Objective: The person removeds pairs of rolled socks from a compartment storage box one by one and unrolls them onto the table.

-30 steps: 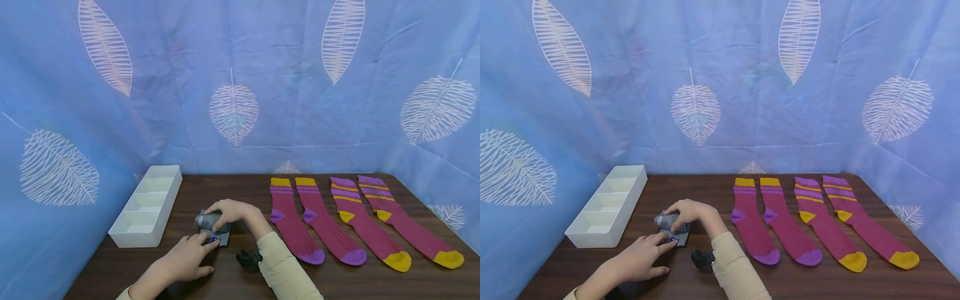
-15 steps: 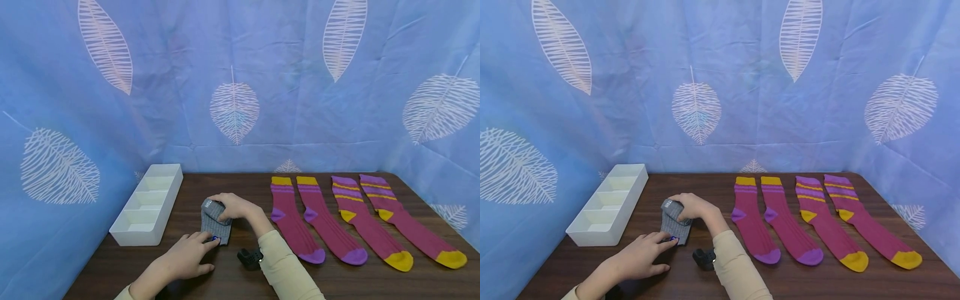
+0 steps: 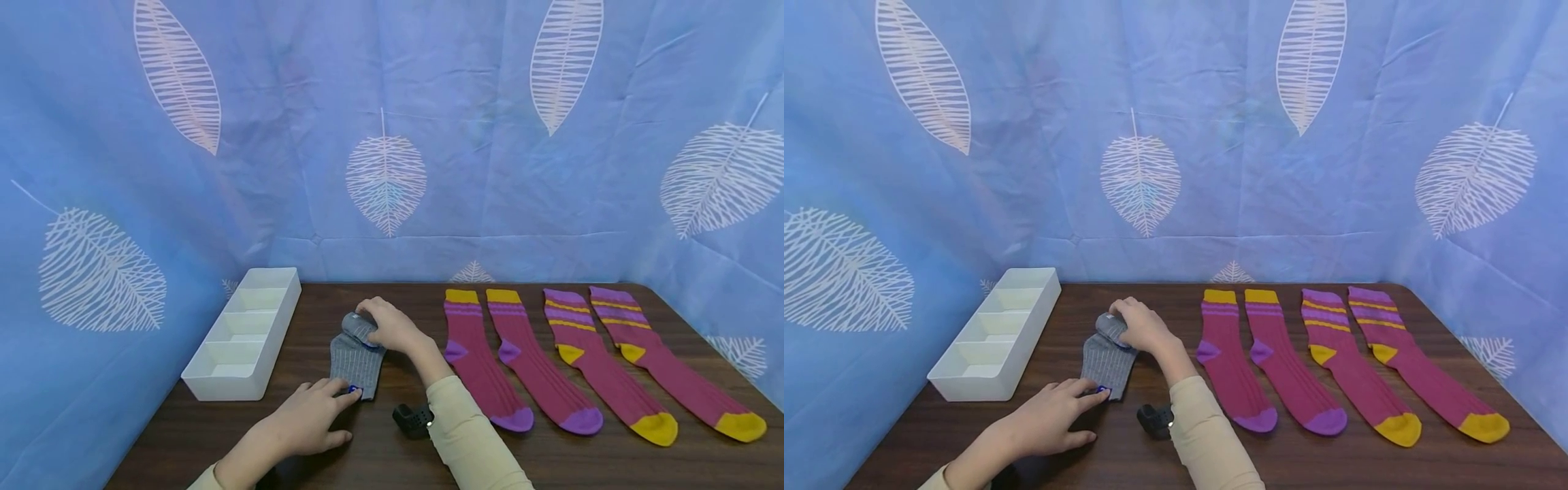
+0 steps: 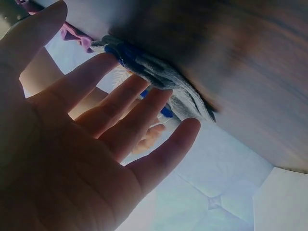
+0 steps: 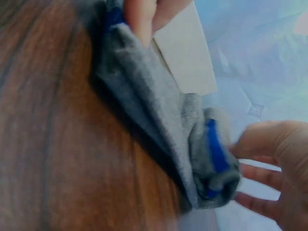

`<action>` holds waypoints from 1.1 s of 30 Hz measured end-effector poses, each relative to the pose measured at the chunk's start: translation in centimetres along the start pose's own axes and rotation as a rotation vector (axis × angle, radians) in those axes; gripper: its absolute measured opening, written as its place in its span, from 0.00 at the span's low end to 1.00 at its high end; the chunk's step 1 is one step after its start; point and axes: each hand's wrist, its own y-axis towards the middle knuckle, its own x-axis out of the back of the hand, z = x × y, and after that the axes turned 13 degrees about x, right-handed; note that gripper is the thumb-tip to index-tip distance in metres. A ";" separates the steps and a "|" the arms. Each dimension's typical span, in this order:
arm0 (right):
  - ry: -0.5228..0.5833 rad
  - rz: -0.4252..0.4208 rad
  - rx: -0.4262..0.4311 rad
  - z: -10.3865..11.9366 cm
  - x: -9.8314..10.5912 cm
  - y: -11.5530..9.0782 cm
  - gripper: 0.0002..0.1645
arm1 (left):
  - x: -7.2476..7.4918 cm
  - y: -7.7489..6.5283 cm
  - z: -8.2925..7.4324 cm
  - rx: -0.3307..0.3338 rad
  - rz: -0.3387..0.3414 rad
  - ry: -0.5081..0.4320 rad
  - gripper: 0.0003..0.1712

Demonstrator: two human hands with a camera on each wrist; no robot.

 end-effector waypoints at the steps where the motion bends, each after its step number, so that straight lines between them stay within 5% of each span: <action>1: -0.022 -0.014 0.015 0.0 -0.1 0.0 0.19 | 0.0 0.0 0.0 0.001 0.000 0.002 0.37; 3: -0.055 -0.031 0.044 -0.1 -0.2 -0.1 0.09 | 0.0 0.0 0.0 0.003 0.001 0.005 0.37; 11: -0.044 0.018 0.014 -0.6 -0.3 -0.3 0.04 | 0.1 0.0 -0.1 0.008 0.000 0.012 0.37; 19: -0.082 0.028 -0.043 -1.5 -0.2 -0.5 0.18 | 0.1 0.1 -0.1 0.021 0.011 0.018 0.36; 33: -0.093 -0.146 -0.097 -3.0 -0.3 -0.3 0.18 | 0.1 0.2 0.0 0.025 0.012 0.008 0.33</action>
